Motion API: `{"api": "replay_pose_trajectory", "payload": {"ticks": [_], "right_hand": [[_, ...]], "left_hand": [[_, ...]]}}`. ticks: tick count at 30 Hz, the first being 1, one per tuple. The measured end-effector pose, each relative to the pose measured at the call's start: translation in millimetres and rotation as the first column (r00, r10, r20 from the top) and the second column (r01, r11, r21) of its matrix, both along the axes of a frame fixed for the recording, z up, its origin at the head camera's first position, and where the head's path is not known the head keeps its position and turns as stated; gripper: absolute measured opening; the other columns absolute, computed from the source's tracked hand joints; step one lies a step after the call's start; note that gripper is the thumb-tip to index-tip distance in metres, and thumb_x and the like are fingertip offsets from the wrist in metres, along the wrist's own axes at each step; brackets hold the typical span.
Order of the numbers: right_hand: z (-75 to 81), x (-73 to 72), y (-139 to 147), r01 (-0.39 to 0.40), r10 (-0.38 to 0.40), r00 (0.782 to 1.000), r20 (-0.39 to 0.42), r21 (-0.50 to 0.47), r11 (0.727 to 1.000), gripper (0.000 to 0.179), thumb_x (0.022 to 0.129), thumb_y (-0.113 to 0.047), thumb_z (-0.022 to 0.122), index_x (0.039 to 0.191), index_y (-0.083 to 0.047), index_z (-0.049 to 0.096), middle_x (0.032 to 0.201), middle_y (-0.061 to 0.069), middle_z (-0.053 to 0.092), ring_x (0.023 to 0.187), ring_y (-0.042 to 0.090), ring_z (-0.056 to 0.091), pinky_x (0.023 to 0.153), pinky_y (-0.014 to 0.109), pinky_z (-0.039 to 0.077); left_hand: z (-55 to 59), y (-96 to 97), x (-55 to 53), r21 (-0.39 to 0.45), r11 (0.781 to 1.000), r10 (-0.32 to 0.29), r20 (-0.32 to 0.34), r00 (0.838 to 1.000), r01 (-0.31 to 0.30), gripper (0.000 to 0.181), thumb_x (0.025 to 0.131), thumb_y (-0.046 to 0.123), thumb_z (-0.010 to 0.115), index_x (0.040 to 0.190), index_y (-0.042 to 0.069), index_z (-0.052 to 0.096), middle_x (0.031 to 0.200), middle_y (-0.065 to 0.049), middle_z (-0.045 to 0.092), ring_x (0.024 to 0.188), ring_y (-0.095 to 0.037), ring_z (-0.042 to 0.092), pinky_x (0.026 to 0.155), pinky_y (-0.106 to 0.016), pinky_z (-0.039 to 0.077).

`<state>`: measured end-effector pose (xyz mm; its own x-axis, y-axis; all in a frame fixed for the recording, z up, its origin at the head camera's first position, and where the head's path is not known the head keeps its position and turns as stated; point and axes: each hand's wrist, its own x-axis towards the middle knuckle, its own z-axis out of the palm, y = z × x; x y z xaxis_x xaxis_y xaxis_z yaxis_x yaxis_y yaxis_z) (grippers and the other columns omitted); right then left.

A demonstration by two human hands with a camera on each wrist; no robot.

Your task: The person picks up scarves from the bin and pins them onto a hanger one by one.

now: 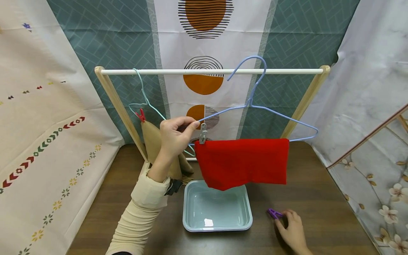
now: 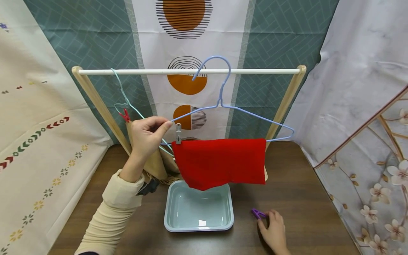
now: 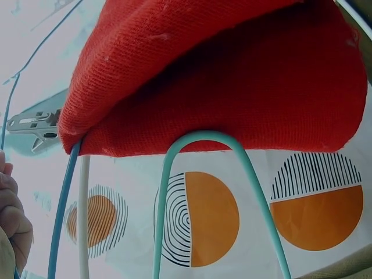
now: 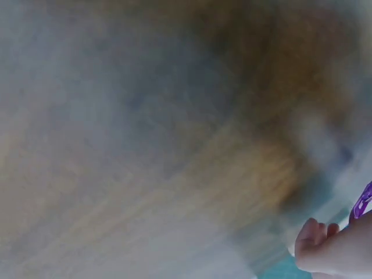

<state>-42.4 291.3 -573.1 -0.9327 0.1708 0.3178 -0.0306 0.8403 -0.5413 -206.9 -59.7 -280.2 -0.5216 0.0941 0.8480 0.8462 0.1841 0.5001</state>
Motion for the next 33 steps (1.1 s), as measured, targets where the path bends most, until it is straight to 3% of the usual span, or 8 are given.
{"api": "replay_pose_trajectory", "payload": {"ticks": [4, 6, 10, 13, 18, 26, 33], "right_hand": [[10.5, -3.1, 0.5, 0.009, -0.010, 1.000, -0.028, -0.037, 0.999, 0.025, 0.070, -0.002, 0.069, 0.089, 0.009, 0.057, 0.093, 0.025, 0.054, 0.086, 0.041, 0.050, 0.070, 0.052, 0.040], [16.0, -4.5, 1.3, 0.017, -0.020, 0.998, -0.054, -0.057, 0.998, 0.025, 0.070, -0.001, 0.068, 0.090, 0.008, 0.057, 0.088, 0.021, 0.056, 0.078, 0.035, 0.053, 0.065, 0.042, 0.043], [26.0, -7.1, 4.0, 0.012, -0.025, 0.995, -0.091, -0.135, 0.991, 0.025, 0.072, 0.001, 0.067, 0.093, 0.008, 0.057, 0.080, 0.013, 0.057, 0.064, 0.011, 0.052, 0.052, 0.022, 0.041], [34.2, -8.1, 4.1, 0.013, -0.036, 0.994, -0.105, -0.212, 0.977, 0.023, 0.074, 0.004, 0.067, 0.094, 0.008, 0.057, 0.077, 0.011, 0.058, 0.061, -0.002, 0.048, 0.050, 0.013, 0.039], [47.5, -11.0, 3.4, 0.056, -0.087, 0.992, -0.097, -0.284, 0.957, 0.022, 0.077, 0.002, 0.066, 0.097, 0.009, 0.058, 0.078, 0.010, 0.060, 0.065, -0.006, 0.049, 0.055, 0.009, 0.040], [73.4, -20.6, 7.0, 0.079, -0.148, 0.975, -0.164, -0.367, 0.927, 0.025, 0.076, 0.006, 0.067, 0.100, 0.003, 0.061, 0.077, -0.014, 0.054, 0.065, -0.008, 0.051, 0.058, 0.007, 0.041], [95.4, -25.8, 11.4, 0.086, -0.180, 0.968, -0.175, -0.441, 0.893, 0.032, 0.076, 0.009, 0.066, 0.106, 0.005, 0.057, 0.080, -0.014, 0.056, 0.066, -0.005, 0.053, 0.058, 0.007, 0.041]], "left_hand": [[0.4, 0.4, 0.6, -0.003, 1.000, -0.004, 0.003, 1.000, 0.004, 0.004, 0.074, -0.007, 0.069, 0.071, -0.009, 0.067, 0.064, -0.014, 0.064, 0.047, -0.014, 0.049, 0.047, -0.018, 0.041], [0.3, 0.7, 0.9, -0.003, 1.000, -0.006, 0.005, 1.000, 0.006, 0.004, 0.073, -0.007, 0.069, 0.071, -0.009, 0.067, 0.064, -0.015, 0.064, 0.048, -0.014, 0.049, 0.047, -0.018, 0.042], [-0.3, 0.9, 1.3, -0.003, 1.000, -0.005, 0.008, 1.000, 0.005, 0.003, 0.073, -0.009, 0.069, 0.071, -0.009, 0.067, 0.065, -0.015, 0.064, 0.048, -0.014, 0.050, 0.048, -0.018, 0.043], [-1.1, 0.9, 0.8, -0.002, 1.000, -0.004, 0.009, 1.000, 0.004, 0.003, 0.073, -0.009, 0.069, 0.071, -0.009, 0.066, 0.065, -0.016, 0.064, 0.048, -0.014, 0.050, 0.048, -0.018, 0.043], [-1.3, 1.1, 0.4, 0.002, 1.000, -0.011, 0.007, 1.000, 0.011, 0.004, 0.073, -0.008, 0.069, 0.071, -0.009, 0.066, 0.065, -0.016, 0.064, 0.048, -0.014, 0.050, 0.048, -0.018, 0.043], [-2.3, 1.3, 0.5, 0.011, 1.000, -0.019, -0.003, 1.000, 0.019, 0.004, 0.073, -0.009, 0.069, 0.071, -0.009, 0.066, 0.065, -0.016, 0.064, 0.048, -0.015, 0.052, 0.049, -0.018, 0.044], [-3.0, 0.9, 0.4, 0.017, 1.000, -0.017, -0.005, 1.000, 0.017, 0.004, 0.072, -0.009, 0.070, 0.071, -0.009, 0.066, 0.065, -0.015, 0.064, 0.049, -0.015, 0.053, 0.049, -0.017, 0.044]]}}
